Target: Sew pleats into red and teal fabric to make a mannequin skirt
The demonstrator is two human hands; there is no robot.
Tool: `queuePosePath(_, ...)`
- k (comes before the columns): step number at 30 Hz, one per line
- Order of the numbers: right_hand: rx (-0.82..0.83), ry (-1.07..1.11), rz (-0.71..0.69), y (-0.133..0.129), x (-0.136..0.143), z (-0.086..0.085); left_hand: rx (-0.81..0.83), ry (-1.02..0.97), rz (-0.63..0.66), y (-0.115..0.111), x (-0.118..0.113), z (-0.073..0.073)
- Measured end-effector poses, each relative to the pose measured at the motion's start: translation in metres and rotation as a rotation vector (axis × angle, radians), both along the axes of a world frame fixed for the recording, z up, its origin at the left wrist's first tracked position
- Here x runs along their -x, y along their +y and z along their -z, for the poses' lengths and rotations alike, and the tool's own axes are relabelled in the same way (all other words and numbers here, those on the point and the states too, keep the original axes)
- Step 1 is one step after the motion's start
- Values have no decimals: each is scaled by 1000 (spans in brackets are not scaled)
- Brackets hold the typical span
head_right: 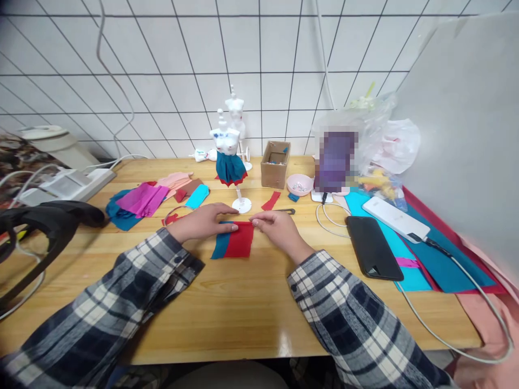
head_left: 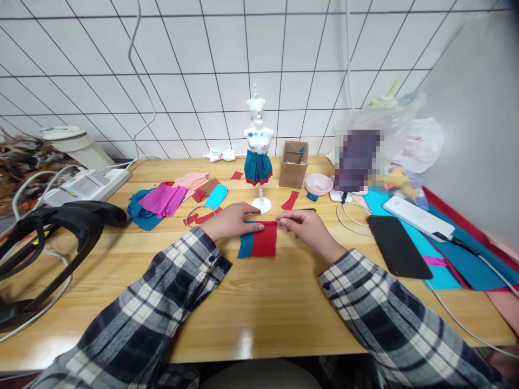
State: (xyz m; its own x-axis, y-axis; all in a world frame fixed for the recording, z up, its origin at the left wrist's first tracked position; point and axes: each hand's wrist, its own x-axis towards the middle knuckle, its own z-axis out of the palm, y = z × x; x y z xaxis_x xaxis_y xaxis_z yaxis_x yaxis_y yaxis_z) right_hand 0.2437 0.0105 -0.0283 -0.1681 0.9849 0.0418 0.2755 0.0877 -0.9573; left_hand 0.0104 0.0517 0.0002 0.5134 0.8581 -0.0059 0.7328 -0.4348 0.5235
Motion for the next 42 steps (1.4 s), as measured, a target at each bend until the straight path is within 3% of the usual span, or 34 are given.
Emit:
queuePosePath(4, -77, -45, -13, 4, -4, 2, 22, 23, -106, 11, -19, 17)
queuePosePath(10, -131, -181, -7, 9, -4, 12, -102, -7, -96, 14, -25, 34)
queuePosePath(16, -263, -415, -40, 11, -5, 14, -43, -145, -121, 9, -22, 36)
queuePosePath(22, -342, -527, -91, 8, -3, 13, -157, -88, -79, 7, -23, 41)
queuePosePath(31, -446, -930, -150, 4, 7, 5, -177, -67, -75, 2, -23, 41)
queuePosePath(42, -449, -1057, -179, 5, 10, 5, -158, -25, -79, 6, -23, 44)
